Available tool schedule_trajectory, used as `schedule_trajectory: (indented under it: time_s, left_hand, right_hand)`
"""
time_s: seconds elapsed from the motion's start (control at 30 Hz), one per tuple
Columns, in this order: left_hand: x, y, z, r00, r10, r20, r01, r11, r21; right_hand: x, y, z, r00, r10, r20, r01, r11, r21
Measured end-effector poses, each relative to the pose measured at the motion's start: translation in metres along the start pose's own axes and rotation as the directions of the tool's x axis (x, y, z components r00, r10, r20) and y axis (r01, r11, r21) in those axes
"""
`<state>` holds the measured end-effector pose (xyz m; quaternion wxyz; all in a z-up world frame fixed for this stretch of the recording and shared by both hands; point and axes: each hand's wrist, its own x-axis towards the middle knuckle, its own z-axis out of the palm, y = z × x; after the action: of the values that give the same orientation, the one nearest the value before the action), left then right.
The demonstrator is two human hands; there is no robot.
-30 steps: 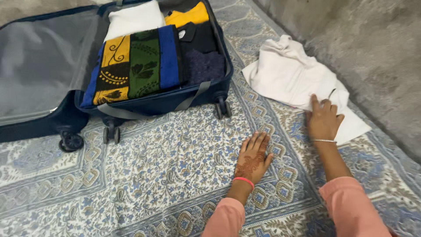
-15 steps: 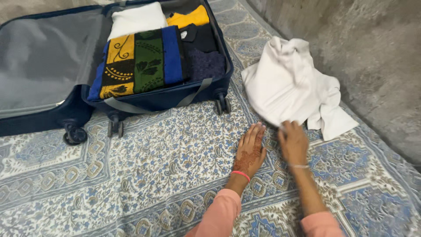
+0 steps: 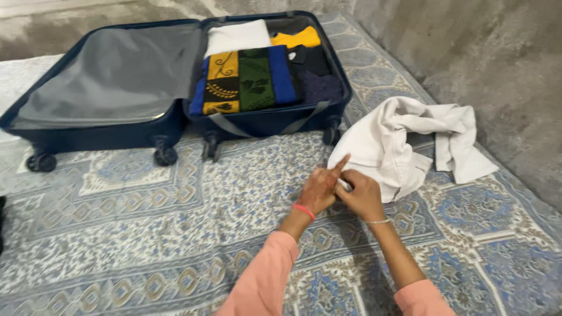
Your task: The person folds a blanket, pants, and other garments by hand, placing items into an open suitcase on a bed.
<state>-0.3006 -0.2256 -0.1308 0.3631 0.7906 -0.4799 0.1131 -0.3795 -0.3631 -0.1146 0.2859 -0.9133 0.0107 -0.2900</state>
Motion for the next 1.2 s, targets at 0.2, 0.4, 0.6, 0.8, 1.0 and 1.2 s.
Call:
schedule_trajectory:
  time_s: [0.2, 0.4, 0.6, 0.8, 1.0, 1.2]
  left_hand:
    - [-0.026, -0.051, -0.069, 0.922, -0.352, -0.158, 0.294, 0.907, -0.303]
    - [-0.128, -0.212, -0.135, 0.518, -0.456, -0.724, 0.424, 0.872, -0.246]
    - [-0.236, -0.241, -0.162, 0.194, -0.7, -0.687, 0.77, 0.542, -0.335]
    - [-0.223, -0.138, -0.135, 0.616, -0.343, -0.71, 0.725, 0.6, 0.339]
    - [-0.222, -0.081, -0.14, 0.965, -0.086, -0.247, 0.234, 0.707, 0.668]
    - [-0.213, -0.067, -0.147, 0.962, -0.156, -0.223, 0.256, 0.799, 0.545]
  right_hand:
    - [0.028, -0.072, -0.017, 0.991, -0.12, 0.051, 0.101, 0.955, 0.279]
    - [0.03, -0.035, 0.007, 0.983, -0.172, 0.06, 0.18, 0.969, -0.171]
    - [-0.011, -0.001, 0.103, 0.971, -0.015, 0.238, 0.032, 0.997, -0.069]
    - [-0.021, -0.022, 0.11, 0.98, 0.183, 0.076, -0.178, 0.982, -0.065]
    - [-0.022, -0.036, 0.109, 0.99, 0.138, -0.002, -0.137, 0.984, -0.116]
    - [-0.029, -0.031, 0.104, 0.989, -0.056, -0.14, 0.065, 0.996, 0.065]
